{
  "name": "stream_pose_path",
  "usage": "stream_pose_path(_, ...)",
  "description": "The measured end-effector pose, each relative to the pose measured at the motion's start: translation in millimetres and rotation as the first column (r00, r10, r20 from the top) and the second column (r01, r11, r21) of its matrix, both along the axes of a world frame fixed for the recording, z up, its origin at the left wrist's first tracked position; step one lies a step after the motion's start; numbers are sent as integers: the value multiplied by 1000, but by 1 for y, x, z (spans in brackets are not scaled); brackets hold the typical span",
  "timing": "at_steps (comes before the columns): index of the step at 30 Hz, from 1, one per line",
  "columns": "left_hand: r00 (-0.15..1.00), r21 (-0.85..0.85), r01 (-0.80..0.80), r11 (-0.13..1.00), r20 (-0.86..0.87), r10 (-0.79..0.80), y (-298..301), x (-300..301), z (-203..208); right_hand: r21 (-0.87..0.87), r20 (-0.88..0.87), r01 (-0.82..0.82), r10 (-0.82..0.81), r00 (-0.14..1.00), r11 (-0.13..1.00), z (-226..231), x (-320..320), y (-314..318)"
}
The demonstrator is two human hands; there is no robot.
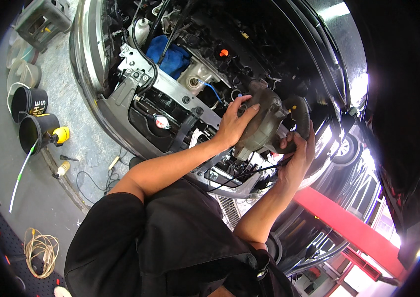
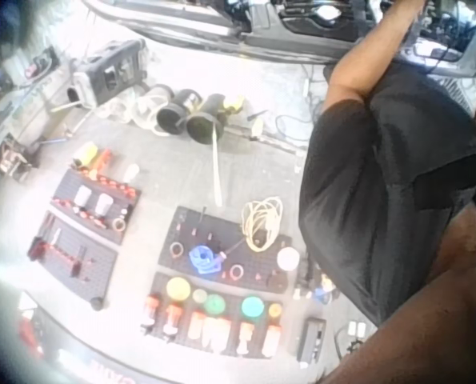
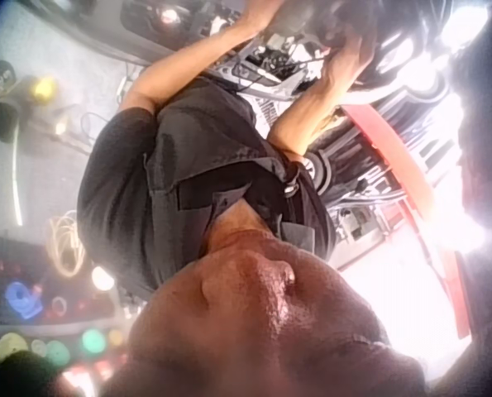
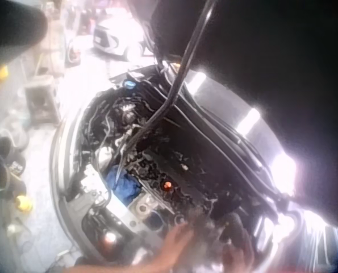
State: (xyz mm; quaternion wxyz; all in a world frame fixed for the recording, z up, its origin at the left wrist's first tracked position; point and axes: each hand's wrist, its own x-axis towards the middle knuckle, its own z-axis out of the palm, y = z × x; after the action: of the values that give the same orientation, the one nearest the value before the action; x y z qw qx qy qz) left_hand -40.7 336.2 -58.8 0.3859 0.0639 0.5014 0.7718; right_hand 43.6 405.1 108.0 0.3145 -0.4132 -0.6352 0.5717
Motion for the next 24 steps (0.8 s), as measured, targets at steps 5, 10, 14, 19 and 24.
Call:
stream_pose_path(5,1000,-14,-2,1000,-2,2,2,-2,4,-8,10,-22,23,1000,1000,4,-2,3)
stream_pose_path(10,999,-34,-2,999,42,3,-1,5,0,-11,35,-8,8,999,1000,2,0,3)
stream_pose_path(14,996,-26,-41,999,81,43,-6,14,0,-29,38,-56,57,998,998,-1,5,7)
stream_pose_path(19,998,59,-51,997,-17,52,1,0,0,20,-28,-30,30,999,999,-3,2,0)
stream_pose_path(24,1000,15,-20,1000,-2,20,8,-1,10,16,-19,-3,3,1000,1000,1,6,10)
